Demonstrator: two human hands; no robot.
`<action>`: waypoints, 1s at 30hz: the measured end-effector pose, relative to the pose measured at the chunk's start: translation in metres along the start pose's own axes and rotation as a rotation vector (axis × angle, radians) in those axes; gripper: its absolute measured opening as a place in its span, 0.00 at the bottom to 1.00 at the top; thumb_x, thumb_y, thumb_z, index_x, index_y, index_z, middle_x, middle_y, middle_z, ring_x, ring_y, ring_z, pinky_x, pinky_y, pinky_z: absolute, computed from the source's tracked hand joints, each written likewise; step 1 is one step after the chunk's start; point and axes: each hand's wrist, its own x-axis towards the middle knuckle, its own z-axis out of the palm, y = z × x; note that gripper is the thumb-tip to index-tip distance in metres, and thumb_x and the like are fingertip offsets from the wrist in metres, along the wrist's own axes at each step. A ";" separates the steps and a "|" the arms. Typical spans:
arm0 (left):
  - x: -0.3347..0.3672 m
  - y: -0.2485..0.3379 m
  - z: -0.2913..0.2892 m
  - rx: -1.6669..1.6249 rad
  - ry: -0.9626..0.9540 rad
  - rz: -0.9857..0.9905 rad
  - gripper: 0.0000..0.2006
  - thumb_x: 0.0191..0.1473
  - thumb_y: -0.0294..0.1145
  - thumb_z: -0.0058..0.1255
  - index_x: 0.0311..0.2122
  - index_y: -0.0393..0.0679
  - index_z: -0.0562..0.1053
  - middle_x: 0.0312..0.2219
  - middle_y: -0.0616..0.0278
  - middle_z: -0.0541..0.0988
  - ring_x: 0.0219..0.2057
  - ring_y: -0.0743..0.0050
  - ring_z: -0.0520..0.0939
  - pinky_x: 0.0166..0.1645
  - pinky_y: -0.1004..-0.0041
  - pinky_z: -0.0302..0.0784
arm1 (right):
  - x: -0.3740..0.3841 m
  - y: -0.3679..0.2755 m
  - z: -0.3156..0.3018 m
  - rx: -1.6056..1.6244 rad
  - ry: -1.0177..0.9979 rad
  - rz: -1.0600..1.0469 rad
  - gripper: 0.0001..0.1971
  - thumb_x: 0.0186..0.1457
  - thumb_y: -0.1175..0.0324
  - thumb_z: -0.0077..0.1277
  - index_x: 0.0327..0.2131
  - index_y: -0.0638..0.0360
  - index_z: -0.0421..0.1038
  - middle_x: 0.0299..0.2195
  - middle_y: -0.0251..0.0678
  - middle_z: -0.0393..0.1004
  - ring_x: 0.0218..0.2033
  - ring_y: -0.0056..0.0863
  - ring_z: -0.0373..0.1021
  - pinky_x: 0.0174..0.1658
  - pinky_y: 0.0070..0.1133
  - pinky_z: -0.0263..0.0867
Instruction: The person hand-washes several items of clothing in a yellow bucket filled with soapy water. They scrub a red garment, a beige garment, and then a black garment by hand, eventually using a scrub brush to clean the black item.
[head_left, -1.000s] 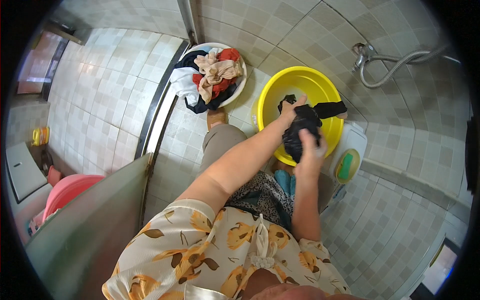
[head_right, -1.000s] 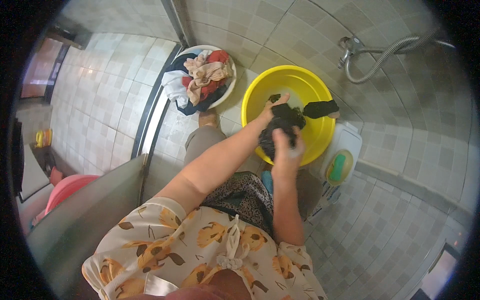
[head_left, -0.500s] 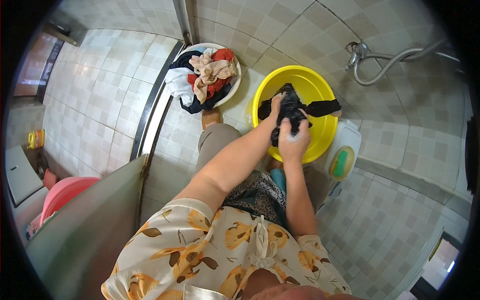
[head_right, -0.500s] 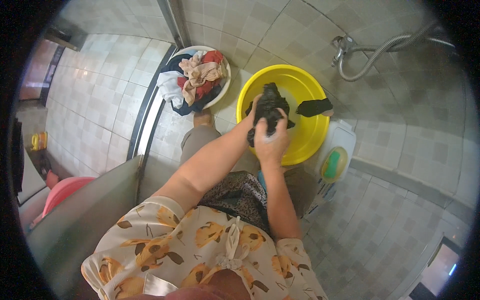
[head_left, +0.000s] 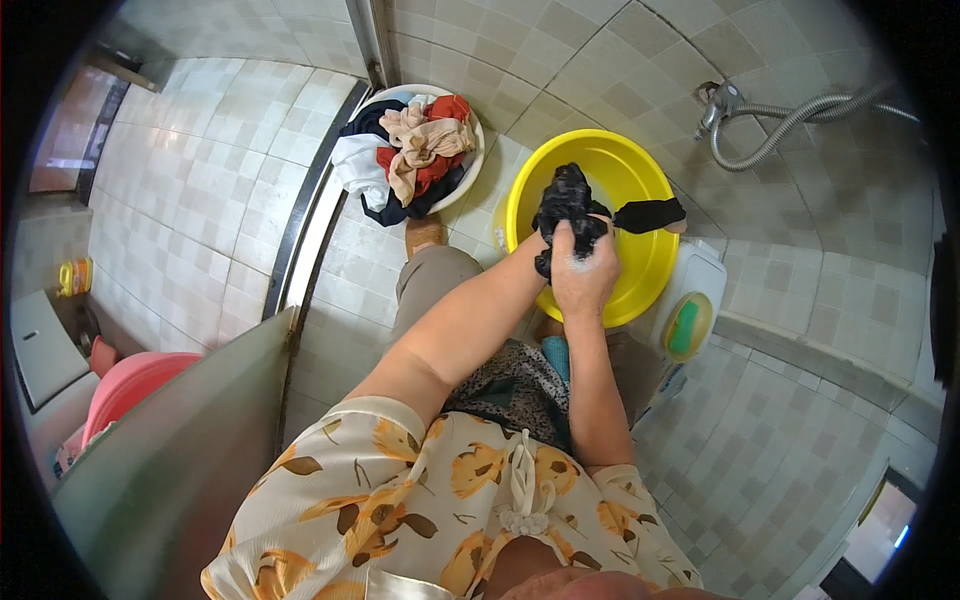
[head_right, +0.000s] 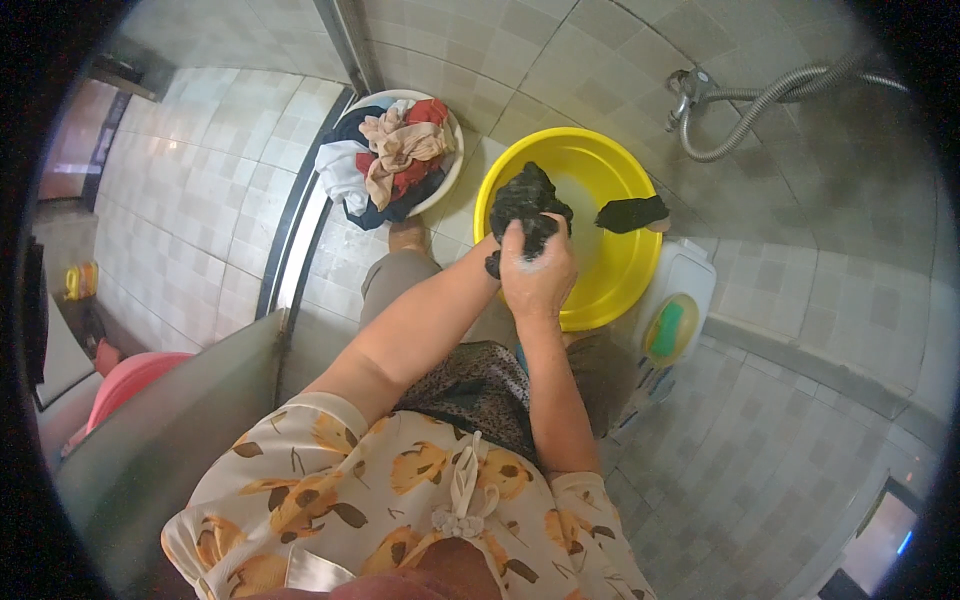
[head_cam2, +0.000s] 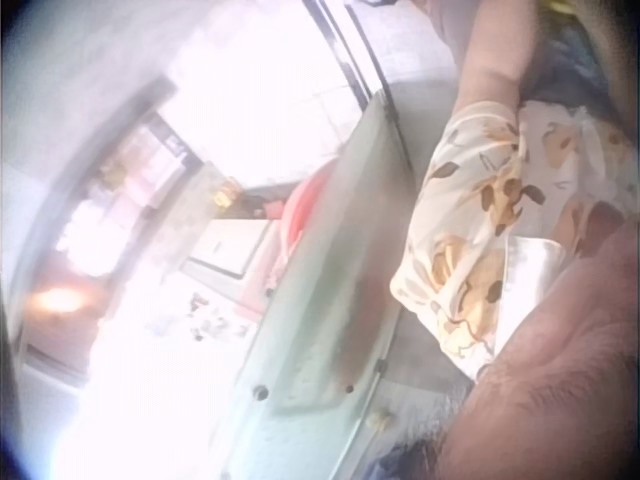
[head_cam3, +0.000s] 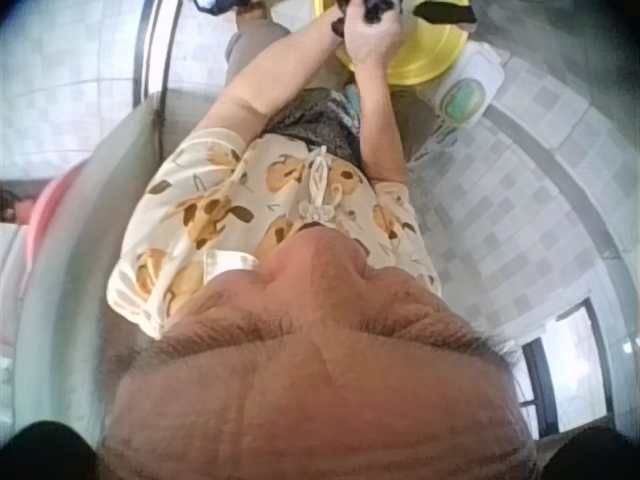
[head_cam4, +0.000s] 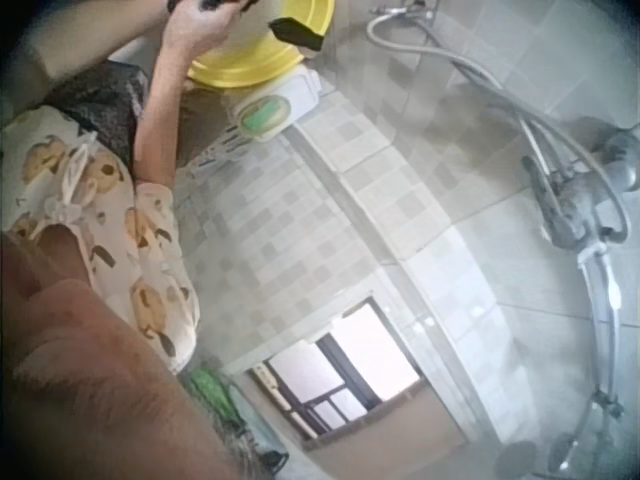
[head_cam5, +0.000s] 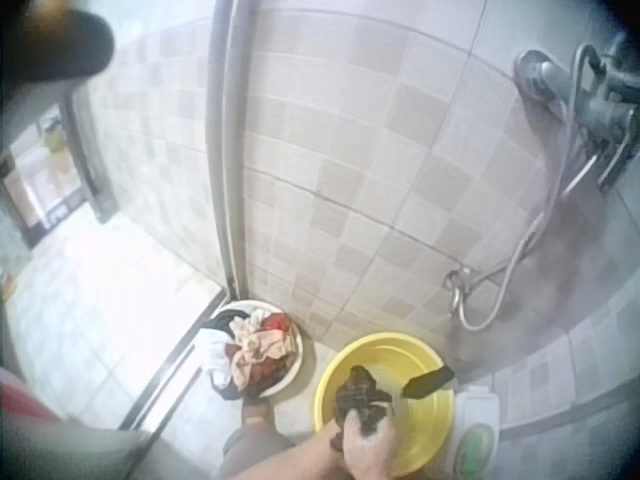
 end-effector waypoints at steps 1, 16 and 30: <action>-0.001 -0.009 0.008 -0.079 0.058 -0.029 0.13 0.57 0.42 0.36 0.33 0.46 0.70 0.26 0.57 0.74 0.28 0.65 0.76 0.34 0.69 0.73 | 0.007 0.002 -0.001 -0.040 0.038 0.029 0.15 0.47 0.60 0.54 0.32 0.63 0.72 0.30 0.52 0.74 0.33 0.47 0.72 0.38 0.31 0.67; 0.028 -0.032 0.076 0.290 0.591 -0.443 0.36 0.54 0.67 0.28 0.44 0.39 0.70 0.37 0.58 0.75 0.36 0.69 0.76 0.43 0.72 0.70 | 0.026 0.061 -0.040 0.749 0.063 0.668 0.17 0.51 0.61 0.47 0.38 0.67 0.70 0.36 0.40 0.73 0.36 0.29 0.69 0.43 0.23 0.63; 0.028 -0.045 0.119 0.636 0.858 -0.330 0.15 0.60 0.35 0.31 0.42 0.38 0.69 0.34 0.51 0.76 0.33 0.60 0.79 0.37 0.63 0.76 | 0.069 0.102 -0.042 -0.218 0.262 0.072 0.17 0.47 0.59 0.47 0.25 0.69 0.70 0.24 0.56 0.72 0.29 0.56 0.69 0.34 0.39 0.66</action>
